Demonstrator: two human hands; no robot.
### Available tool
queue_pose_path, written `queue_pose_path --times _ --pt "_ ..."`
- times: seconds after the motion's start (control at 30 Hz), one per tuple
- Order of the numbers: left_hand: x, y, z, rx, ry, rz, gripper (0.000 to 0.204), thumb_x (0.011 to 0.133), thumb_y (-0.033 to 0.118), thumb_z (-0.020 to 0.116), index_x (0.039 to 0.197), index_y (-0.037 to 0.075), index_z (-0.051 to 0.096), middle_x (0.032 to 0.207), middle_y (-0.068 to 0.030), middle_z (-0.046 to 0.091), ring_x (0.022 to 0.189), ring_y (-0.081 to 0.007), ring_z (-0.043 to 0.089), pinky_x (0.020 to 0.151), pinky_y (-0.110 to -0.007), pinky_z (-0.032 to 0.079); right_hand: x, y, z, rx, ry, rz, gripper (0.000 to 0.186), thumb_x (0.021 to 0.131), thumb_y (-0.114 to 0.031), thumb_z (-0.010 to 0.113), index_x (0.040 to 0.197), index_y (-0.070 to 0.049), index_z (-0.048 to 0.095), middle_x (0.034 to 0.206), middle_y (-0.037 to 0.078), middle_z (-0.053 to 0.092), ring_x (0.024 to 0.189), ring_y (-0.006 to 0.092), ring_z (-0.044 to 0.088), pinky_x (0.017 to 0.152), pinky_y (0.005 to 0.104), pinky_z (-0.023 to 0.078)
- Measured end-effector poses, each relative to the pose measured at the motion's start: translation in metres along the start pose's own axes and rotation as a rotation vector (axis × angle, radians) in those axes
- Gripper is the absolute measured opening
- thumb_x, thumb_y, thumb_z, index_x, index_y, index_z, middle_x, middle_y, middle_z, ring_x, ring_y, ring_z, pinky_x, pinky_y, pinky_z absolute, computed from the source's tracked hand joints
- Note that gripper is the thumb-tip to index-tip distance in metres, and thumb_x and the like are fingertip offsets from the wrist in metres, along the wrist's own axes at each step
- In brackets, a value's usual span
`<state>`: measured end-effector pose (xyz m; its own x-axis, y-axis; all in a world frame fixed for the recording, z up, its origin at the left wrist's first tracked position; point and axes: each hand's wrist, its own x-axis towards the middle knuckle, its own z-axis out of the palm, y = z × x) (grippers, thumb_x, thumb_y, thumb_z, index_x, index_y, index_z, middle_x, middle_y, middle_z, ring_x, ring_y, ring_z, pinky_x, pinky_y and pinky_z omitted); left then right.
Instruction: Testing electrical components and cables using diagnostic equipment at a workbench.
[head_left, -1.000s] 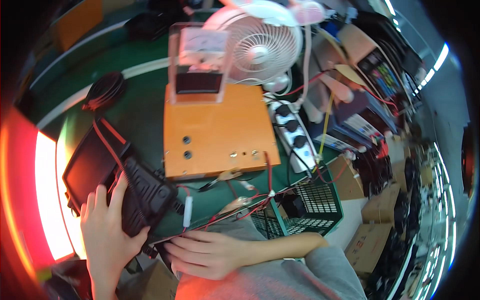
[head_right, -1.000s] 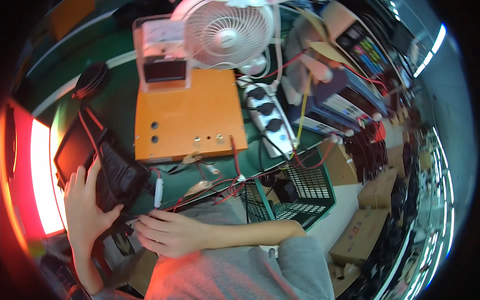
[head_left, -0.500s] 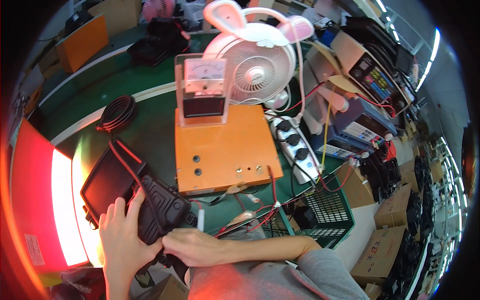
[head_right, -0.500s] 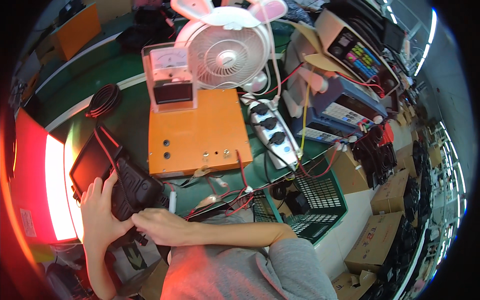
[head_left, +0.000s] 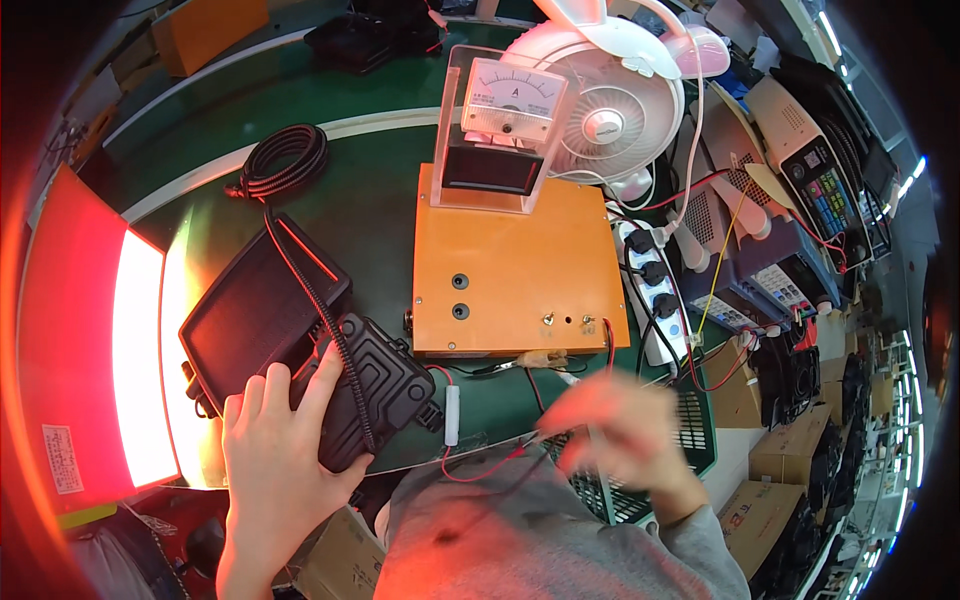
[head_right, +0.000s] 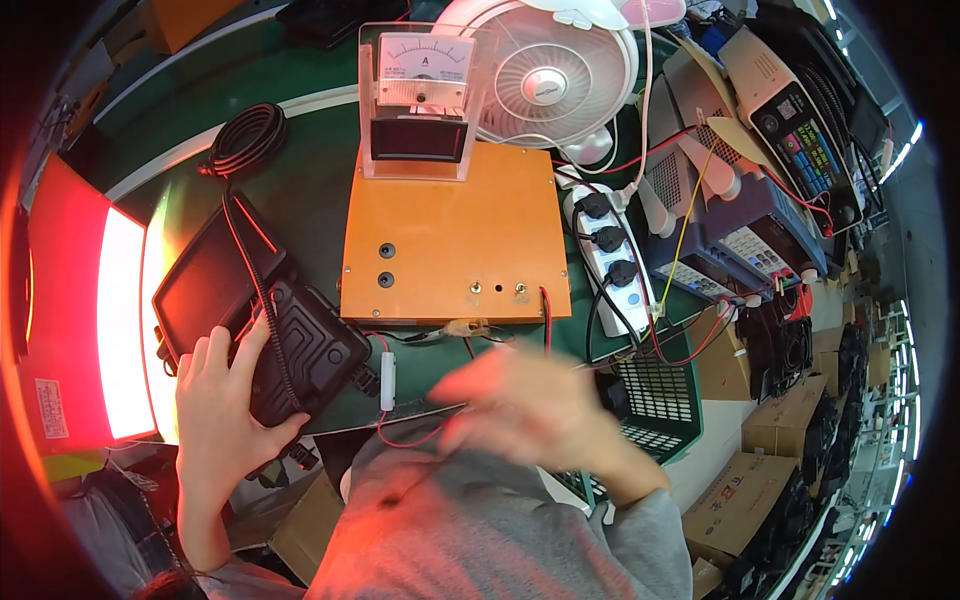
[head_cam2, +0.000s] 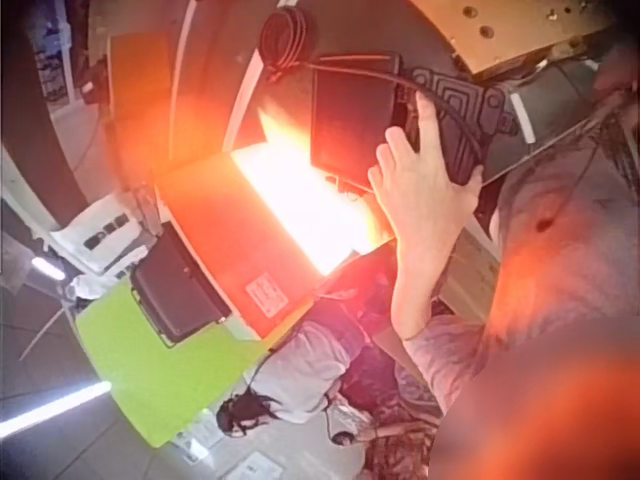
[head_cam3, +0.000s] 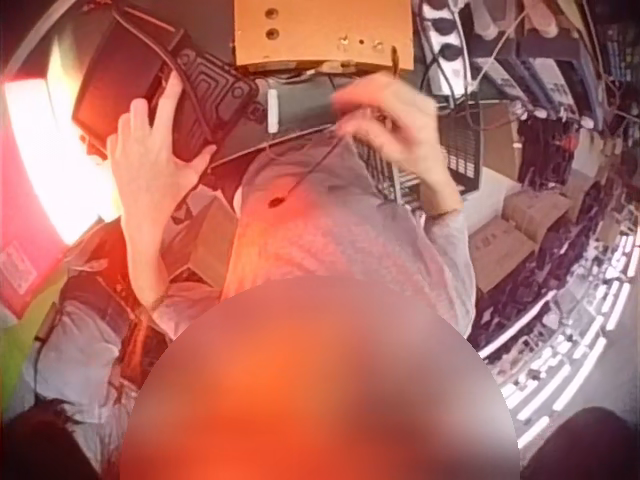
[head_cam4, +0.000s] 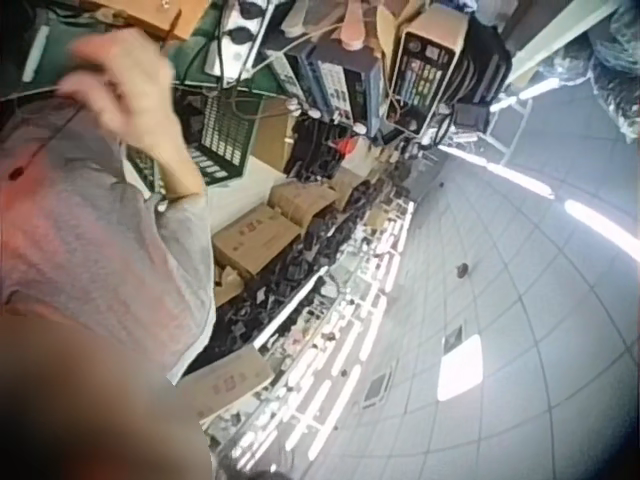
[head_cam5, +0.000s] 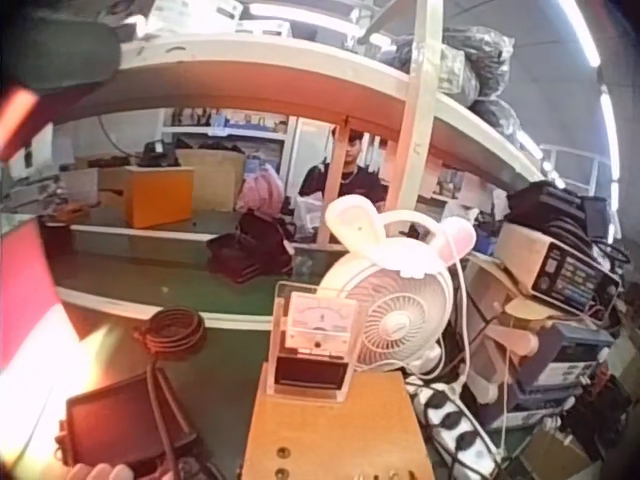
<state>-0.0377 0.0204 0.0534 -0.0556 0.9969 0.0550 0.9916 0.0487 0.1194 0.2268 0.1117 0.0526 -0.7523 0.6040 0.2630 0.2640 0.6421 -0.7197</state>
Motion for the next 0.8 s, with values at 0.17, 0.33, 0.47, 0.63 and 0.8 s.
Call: queue_pose_path --times 0.17,0.33,0.47,0.63,0.8 --pt "0.006 -0.002 -0.014 -0.026 -0.046 0.058 0.072 0.051 0.027 0.080 0.116 0.008 0.055 0.084 -0.0091 0.044 0.080 -0.0245 0.046 0.070 -0.035 0.037 -0.002 0.068 -0.036 -0.059 0.334 0.255 0.031 0.075 -0.009 0.069 0.105 -0.003 0.062 0.108 0.012 0.060 0.106 0.0273 0.056 0.089 0.0345 0.043" --pt "0.072 -0.054 -0.002 -0.710 0.368 -0.381 0.048 0.068 0.039 0.074 0.094 0.001 0.061 0.086 -0.0134 0.057 0.089 -0.0282 0.053 0.077 -0.039 0.042 0.002 0.087 -0.034 -0.101 0.121 0.225 0.035 0.076 -0.010 0.069 0.109 -0.003 0.061 0.121 0.013 0.056 0.117 0.0274 0.050 0.098 0.0357 0.037" --pt "0.149 -0.122 0.023 -0.330 0.334 -0.034 0.081 0.068 0.051 0.069 0.127 0.000 0.047 0.127 -0.0229 0.047 0.118 -0.0332 0.046 0.095 -0.039 0.039 0.009 0.081 -0.036 -0.033 0.093 0.209 0.037 0.074 -0.010 0.070 0.109 -0.002 0.061 0.121 0.013 0.057 0.119 0.0284 0.049 0.099 0.0366 0.037" --pt "0.212 -0.127 0.048 -0.294 -0.155 -0.492 0.120 0.054 0.063 0.072 0.143 0.004 0.017 0.148 -0.0231 0.003 0.132 -0.0411 0.025 0.105 -0.043 0.028 0.005 0.087 -0.032 -0.015 0.132 0.200 0.033 0.072 -0.007 0.070 0.104 -0.001 0.064 0.117 0.013 0.060 0.117 0.0276 0.051 0.099 0.0362 0.038" --pt "0.240 -0.125 0.057 0.167 -0.236 -0.300 0.068 0.065 0.051 0.073 0.111 0.003 0.059 0.137 -0.0225 0.037 0.108 -0.0383 0.054 0.090 -0.043 0.045 0.009 0.090 -0.031 -0.016 0.195 0.204 0.029 0.070 -0.006 0.072 0.098 -0.001 0.066 0.111 0.013 0.063 0.111 0.0276 0.055 0.095 0.0360 0.041"
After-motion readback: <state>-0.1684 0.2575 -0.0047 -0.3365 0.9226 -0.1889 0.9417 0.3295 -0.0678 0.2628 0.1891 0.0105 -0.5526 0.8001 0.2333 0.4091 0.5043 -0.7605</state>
